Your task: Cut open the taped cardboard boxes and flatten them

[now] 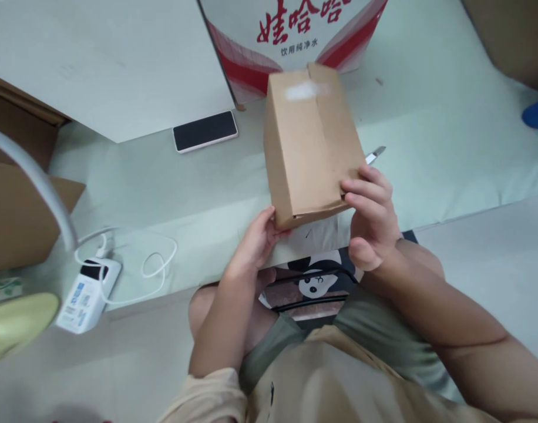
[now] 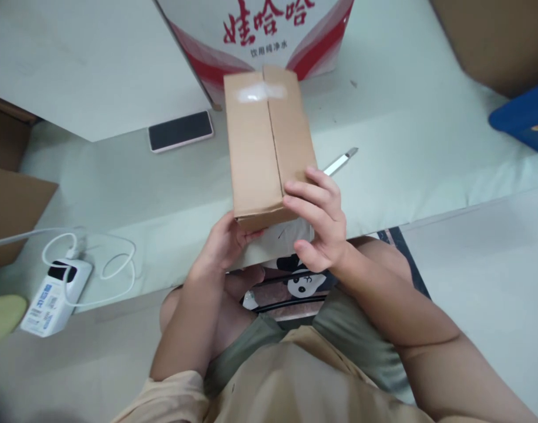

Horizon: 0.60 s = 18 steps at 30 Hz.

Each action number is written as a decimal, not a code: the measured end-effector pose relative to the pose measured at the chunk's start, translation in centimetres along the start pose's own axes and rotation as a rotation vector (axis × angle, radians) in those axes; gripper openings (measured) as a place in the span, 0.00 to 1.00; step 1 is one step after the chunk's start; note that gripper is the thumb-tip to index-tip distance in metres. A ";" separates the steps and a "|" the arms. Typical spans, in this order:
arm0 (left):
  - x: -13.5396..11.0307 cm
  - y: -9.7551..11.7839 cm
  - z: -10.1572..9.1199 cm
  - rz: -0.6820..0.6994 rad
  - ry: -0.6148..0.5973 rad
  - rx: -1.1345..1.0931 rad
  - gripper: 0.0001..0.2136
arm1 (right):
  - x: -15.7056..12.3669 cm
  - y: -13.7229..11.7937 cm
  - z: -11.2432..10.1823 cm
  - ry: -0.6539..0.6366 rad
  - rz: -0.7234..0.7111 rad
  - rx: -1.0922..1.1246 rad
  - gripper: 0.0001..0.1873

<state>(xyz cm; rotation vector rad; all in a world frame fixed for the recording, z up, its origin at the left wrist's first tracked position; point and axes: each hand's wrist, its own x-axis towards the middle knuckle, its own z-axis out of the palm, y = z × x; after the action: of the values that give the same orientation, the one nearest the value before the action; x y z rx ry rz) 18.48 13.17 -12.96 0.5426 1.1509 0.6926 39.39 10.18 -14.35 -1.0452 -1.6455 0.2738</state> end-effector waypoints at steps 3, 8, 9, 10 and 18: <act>-0.4 0.3 -0.1 0.074 -0.003 0.359 0.15 | 0.9 -0.5 -0.2 0.102 -0.223 -0.092 0.27; -0.9 1.0 -1.1 0.359 0.234 0.890 0.10 | 1.8 0.4 -0.5 0.020 -0.179 -0.085 0.22; -0.9 1.0 -1.3 0.411 0.250 0.905 0.11 | 2.0 0.8 -0.5 0.013 -0.151 -0.084 0.22; -0.8 1.0 -1.5 0.465 0.254 0.871 0.12 | 2.1 1.1 -0.5 -0.006 -0.122 -0.083 0.22; 1.4 0.7 -4.2 1.075 0.322 0.654 0.29 | 2.9 0.5 -0.9 -0.234 -0.275 0.015 0.27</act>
<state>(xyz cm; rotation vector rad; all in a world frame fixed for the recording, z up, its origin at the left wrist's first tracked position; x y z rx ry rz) 14.72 14.86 -14.74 1.7171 1.3488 1.3496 40.46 12.31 -12.40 -0.7845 -1.9714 0.2316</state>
